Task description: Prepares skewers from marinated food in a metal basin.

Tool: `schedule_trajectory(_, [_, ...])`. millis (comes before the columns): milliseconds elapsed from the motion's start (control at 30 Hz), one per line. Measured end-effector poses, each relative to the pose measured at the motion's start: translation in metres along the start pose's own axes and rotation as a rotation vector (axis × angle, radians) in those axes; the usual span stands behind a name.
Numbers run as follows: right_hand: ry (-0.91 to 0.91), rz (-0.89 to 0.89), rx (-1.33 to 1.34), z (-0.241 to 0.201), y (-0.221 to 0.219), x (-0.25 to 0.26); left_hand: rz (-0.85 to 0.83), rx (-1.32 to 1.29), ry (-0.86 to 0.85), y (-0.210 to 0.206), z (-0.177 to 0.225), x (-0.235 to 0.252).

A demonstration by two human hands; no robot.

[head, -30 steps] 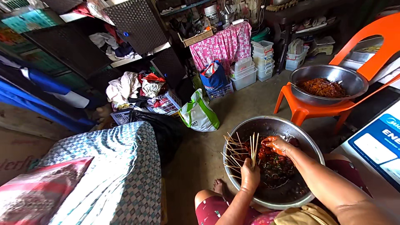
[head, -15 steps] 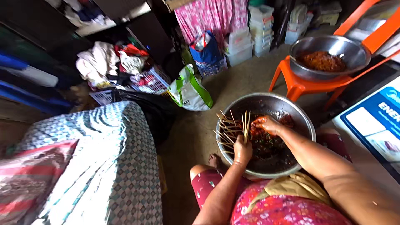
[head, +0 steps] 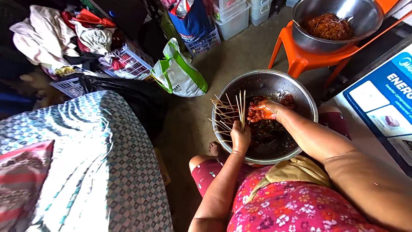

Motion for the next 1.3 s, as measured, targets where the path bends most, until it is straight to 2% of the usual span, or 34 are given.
schedule_trajectory(133, [0.036, 0.041, 0.05, 0.0, -0.012, -0.001, -0.015, 0.017, 0.01, -0.001, -0.001, 0.0])
schedule_trajectory(367, [0.054, 0.068, -0.036, -0.006, -0.01, -0.001, -0.004, 0.051, 0.004, -0.003, 0.002, 0.0])
schedule_trajectory(433, [0.068, 0.098, -0.235, -0.01, 0.007, 0.004, 0.027, 0.054, 0.01, 0.0, 0.002, 0.0])
schedule_trajectory(567, [0.071, 0.232, -1.044, -0.003, 0.058, 0.025, 0.048, 0.052, 0.038, 0.001, 0.001, 0.0])
schedule_trajectory(633, [-0.053, 0.196, -1.289, 0.009, 0.054, 0.03, 0.04, 0.046, 0.034, -0.001, 0.001, 0.0])
schedule_trajectory(733, [-0.275, 0.155, -1.461, 0.022, 0.037, 0.031, 0.026, 0.054, 0.038, -0.001, 0.001, 0.0])
schedule_trajectory(833, [-0.338, 0.187, -1.464, 0.022, 0.031, 0.031, 0.018, 0.059, 0.051, 0.0, 0.001, -0.001])
schedule_trajectory(1033, [-0.139, 0.291, -1.313, 0.008, 0.063, 0.035, 0.024, 0.042, 0.047, 0.0, 0.0, 0.0])
schedule_trajectory(1200, [-0.426, 0.208, -1.495, 0.01, 0.029, 0.014, 0.011, 0.05, 0.052, 0.001, 0.002, 0.0])
schedule_trajectory(1300, [-0.479, 0.177, -1.568, 0.019, 0.026, 0.021, 0.011, 0.05, 0.056, 0.001, 0.0, 0.0])
Point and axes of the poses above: each hand's wrist, its own x-axis towards the middle knuckle, its own y-axis out of the back of the hand, z = x × y, the point moved 5 cm from there along x, towards the middle knuckle, and after that the axes turned 10 degrees about -z, right-handed, at the moved point
